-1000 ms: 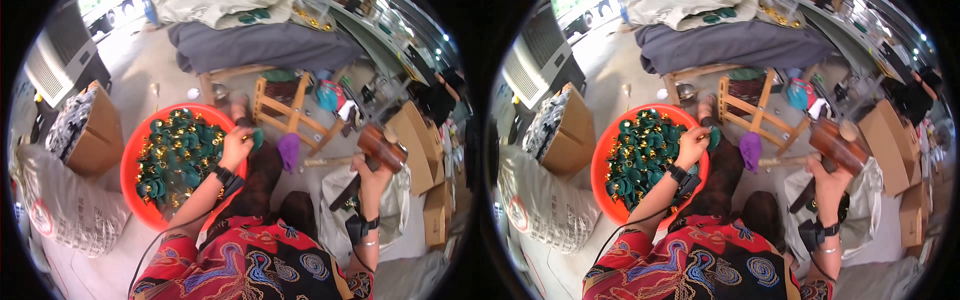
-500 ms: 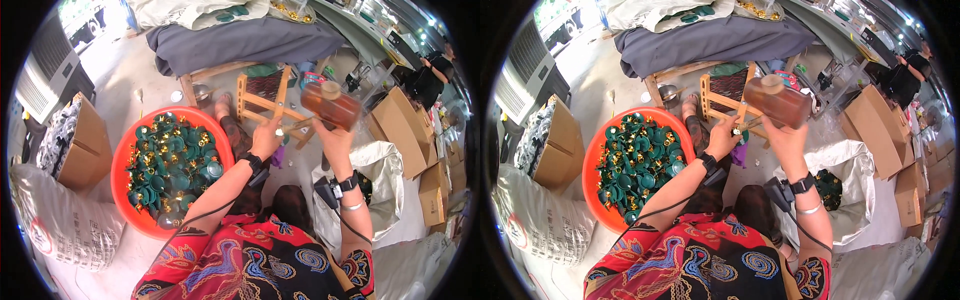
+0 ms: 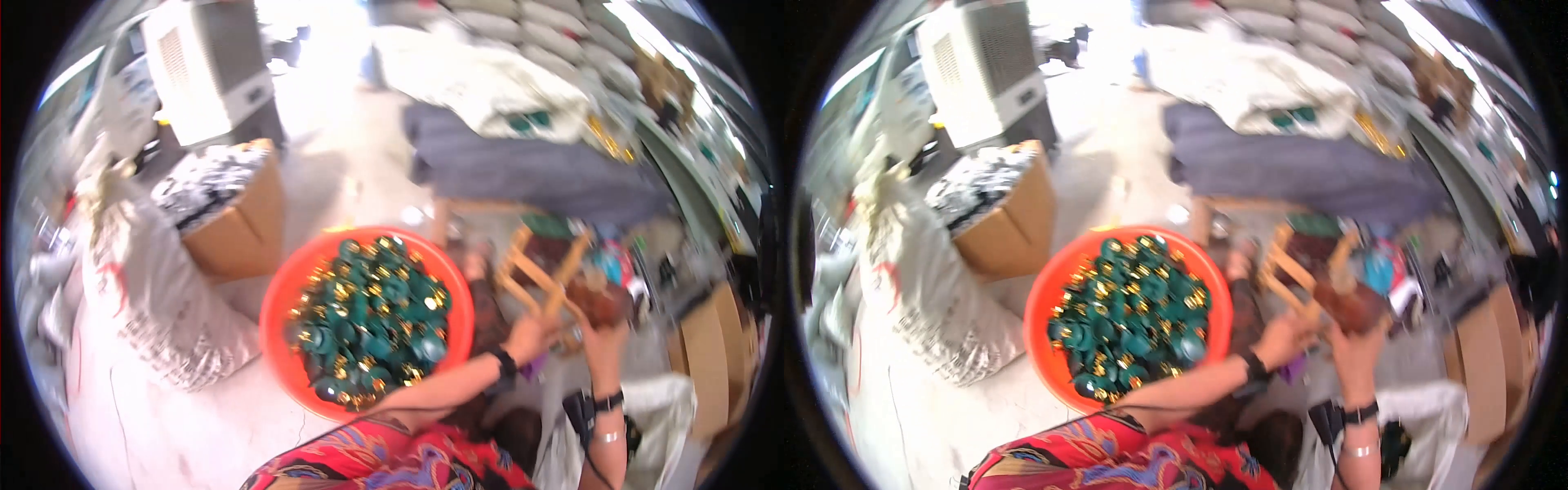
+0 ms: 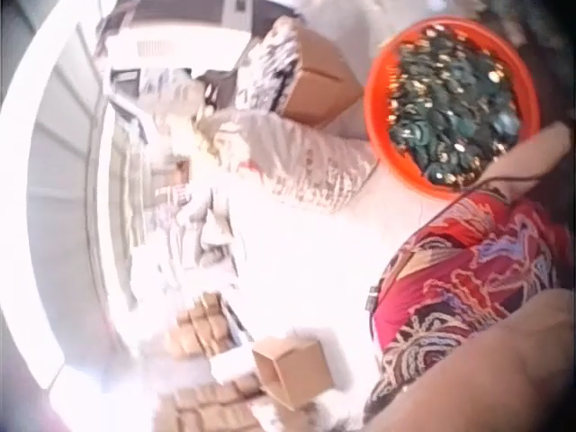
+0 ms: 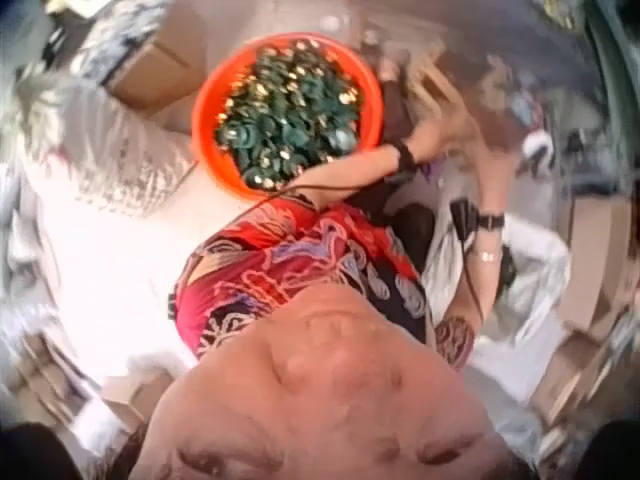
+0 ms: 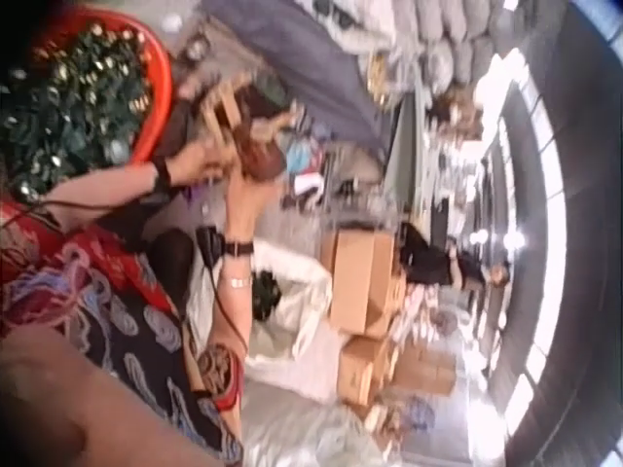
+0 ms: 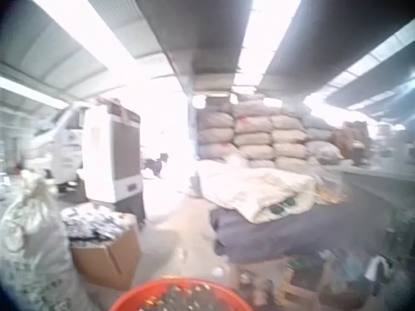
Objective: The person is assembling small green plastic components by hammering them onto gold-colored fittings using a wooden mallet.
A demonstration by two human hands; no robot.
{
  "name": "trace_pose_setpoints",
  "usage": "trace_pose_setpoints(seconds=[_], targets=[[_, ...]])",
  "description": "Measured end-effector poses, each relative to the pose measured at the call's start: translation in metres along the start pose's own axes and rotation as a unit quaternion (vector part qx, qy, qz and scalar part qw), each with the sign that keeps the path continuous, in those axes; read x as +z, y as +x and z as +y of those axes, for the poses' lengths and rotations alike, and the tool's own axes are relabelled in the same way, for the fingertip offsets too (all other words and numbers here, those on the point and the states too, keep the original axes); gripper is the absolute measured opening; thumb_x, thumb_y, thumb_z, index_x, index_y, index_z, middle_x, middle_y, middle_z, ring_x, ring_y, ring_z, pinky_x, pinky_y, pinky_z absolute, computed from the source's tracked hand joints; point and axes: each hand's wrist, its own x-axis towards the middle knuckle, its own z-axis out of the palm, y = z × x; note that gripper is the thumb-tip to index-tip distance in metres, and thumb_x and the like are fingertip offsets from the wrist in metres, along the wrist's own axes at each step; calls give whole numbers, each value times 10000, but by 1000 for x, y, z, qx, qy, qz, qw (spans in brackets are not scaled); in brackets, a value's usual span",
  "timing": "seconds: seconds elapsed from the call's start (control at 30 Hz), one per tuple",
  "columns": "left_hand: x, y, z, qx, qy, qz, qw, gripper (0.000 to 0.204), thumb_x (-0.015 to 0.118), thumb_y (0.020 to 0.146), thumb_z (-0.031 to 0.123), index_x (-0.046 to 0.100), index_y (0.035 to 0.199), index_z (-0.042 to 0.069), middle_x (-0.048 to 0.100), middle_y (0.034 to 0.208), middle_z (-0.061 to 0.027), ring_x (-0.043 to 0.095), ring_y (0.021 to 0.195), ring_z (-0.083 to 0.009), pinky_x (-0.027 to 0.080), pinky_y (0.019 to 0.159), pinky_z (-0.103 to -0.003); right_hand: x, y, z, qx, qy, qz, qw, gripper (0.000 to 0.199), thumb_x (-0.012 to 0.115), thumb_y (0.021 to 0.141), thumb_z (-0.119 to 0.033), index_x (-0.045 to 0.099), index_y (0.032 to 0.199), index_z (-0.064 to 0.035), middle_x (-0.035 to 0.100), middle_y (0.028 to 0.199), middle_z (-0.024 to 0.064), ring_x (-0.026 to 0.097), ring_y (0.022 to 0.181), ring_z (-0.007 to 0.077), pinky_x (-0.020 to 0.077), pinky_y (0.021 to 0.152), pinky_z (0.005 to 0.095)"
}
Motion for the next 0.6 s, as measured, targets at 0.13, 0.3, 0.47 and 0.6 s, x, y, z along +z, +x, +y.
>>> trace_pose_setpoints(seconds=[0.13, 0.3, 0.47, 0.6], targets=[[-18, -4, 28, -12, -72, -27, 997, 199, 667, 726, 166, 629, 910, 102, 617, 832, -99, 537, 823, -326, 428, 713, -445, -8, -6, 28, 43, 27, 8, 999, 460, 663, 704, 27, 496, 1133, 28, 560, 1117, 135, 573, 1011, 240, 454, 869, 351], [-9, 1, 9, 38, -8, 43, 998, 217, 685, 709, 194, 659, 891, 78, 609, 805, -144, 552, 784, -347, 450, 678, -442, -33, 16, -22, -79, -193, -47, 977, 367, 698, 677, -79, 577, 1014, -2, 617, 901, 182, 601, 825, 338, 477, 734, 369], [-21, 15, 7, 30, -51, 70, 996, 150, 689, 711, 167, 604, 741, 47, 553, 658, -117, 496, 670, -312, 413, 600, -394, -84, 59, -102, -137, -198, 102, 965, 230, 723, 717, -152, 611, 829, 15, 598, 693, 35, 514, 560, 97, 410, 506, 262], [-6, 25, 15, 35, -53, 71, 995, 135, 671, 731, 165, 618, 774, 48, 574, 682, -120, 501, 665, -316, 417, 594, -406, -88, 39, -113, 23, -198, 221, 955, 143, 678, 775, -127, 625, 801, 3, 593, 661, -9, 541, 573, 109, 432, 532, 280]])
